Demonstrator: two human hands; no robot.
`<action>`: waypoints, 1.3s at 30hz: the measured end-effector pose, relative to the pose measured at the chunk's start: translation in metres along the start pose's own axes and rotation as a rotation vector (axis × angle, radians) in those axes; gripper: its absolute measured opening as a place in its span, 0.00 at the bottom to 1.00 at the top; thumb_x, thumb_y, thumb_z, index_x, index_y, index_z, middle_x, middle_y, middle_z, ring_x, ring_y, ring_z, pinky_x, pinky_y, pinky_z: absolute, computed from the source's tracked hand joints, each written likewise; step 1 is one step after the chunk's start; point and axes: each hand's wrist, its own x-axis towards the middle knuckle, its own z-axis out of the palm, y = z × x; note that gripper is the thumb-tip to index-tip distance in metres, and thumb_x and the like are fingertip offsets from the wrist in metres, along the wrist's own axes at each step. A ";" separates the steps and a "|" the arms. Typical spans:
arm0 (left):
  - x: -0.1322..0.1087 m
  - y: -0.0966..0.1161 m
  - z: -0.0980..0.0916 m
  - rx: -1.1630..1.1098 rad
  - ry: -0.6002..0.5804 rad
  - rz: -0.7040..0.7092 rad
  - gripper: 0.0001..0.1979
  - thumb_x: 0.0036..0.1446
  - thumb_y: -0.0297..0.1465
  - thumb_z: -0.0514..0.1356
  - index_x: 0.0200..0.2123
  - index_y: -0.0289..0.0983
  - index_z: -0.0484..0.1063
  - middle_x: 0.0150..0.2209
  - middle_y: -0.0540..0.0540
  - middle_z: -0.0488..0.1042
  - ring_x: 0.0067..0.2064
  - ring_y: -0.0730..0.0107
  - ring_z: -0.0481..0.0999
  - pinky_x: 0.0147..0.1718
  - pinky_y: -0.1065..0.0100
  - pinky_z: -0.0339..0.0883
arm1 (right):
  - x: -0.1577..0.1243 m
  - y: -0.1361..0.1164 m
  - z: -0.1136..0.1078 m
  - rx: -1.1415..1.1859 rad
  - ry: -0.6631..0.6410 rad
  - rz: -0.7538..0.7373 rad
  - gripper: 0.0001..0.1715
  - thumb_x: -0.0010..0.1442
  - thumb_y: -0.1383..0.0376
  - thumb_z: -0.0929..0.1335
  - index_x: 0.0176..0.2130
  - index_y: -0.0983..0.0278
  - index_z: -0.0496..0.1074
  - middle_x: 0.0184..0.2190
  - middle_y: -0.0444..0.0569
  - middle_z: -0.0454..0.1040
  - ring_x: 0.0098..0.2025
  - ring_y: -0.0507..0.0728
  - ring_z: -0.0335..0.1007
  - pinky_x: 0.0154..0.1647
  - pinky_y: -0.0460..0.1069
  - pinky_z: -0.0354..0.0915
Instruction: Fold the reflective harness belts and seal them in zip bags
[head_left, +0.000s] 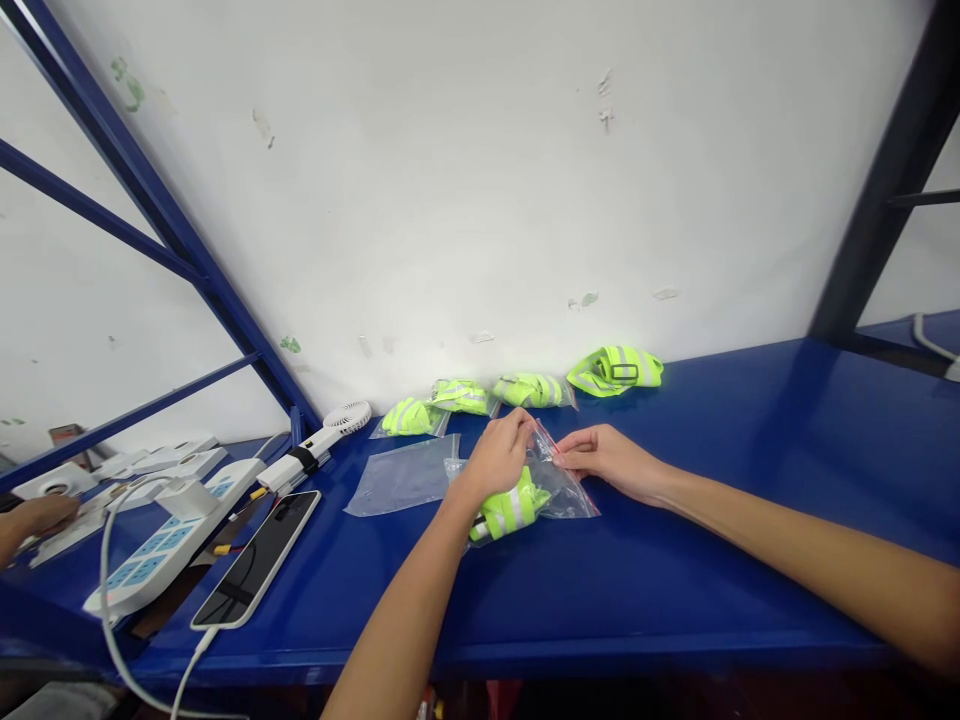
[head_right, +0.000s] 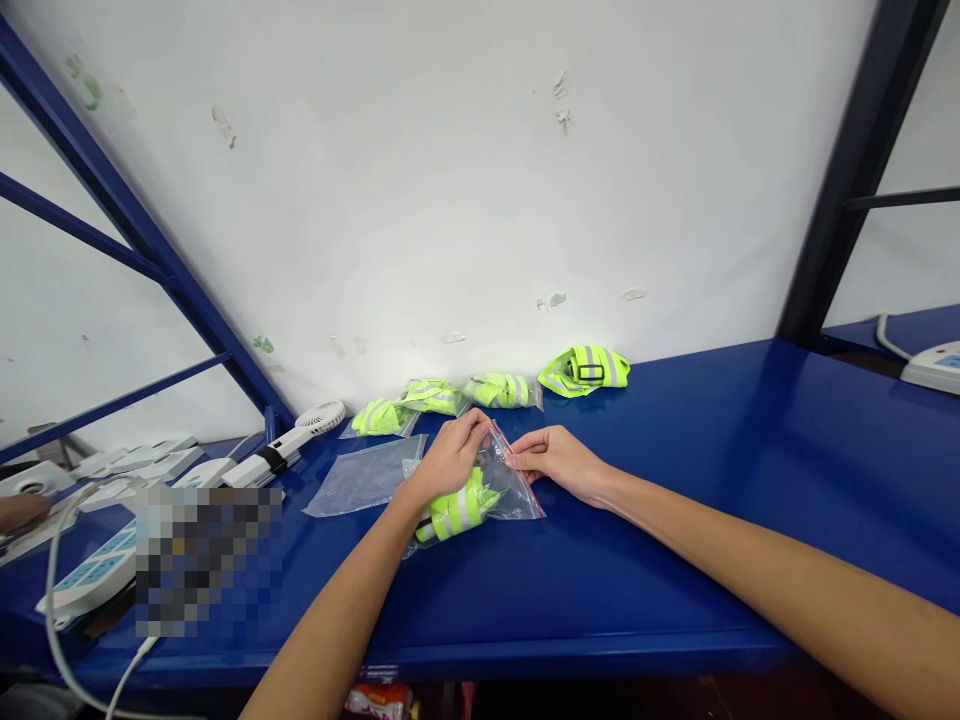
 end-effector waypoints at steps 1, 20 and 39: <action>0.000 0.000 0.000 0.000 -0.001 0.002 0.17 0.67 0.38 0.41 0.36 0.38 0.66 0.32 0.48 0.72 0.33 0.68 0.71 0.33 0.68 0.63 | 0.000 0.000 0.000 0.000 0.005 0.001 0.14 0.45 0.61 0.77 0.31 0.67 0.79 0.23 0.45 0.76 0.26 0.50 0.67 0.31 0.47 0.65; 0.003 -0.003 0.000 -0.079 -0.076 -0.017 0.13 0.60 0.40 0.53 0.35 0.37 0.70 0.34 0.48 0.76 0.33 0.68 0.72 0.32 0.69 0.63 | -0.006 -0.008 0.007 -0.206 -0.034 -0.083 0.15 0.50 0.56 0.74 0.30 0.66 0.75 0.21 0.42 0.70 0.25 0.51 0.64 0.31 0.48 0.62; 0.002 0.000 0.002 0.020 0.008 0.055 0.07 0.57 0.32 0.57 0.30 0.38 0.74 0.30 0.50 0.76 0.32 0.69 0.72 0.31 0.70 0.61 | 0.002 -0.002 0.009 -0.266 0.015 -0.141 0.14 0.57 0.57 0.67 0.30 0.66 0.72 0.20 0.41 0.68 0.22 0.50 0.60 0.24 0.46 0.55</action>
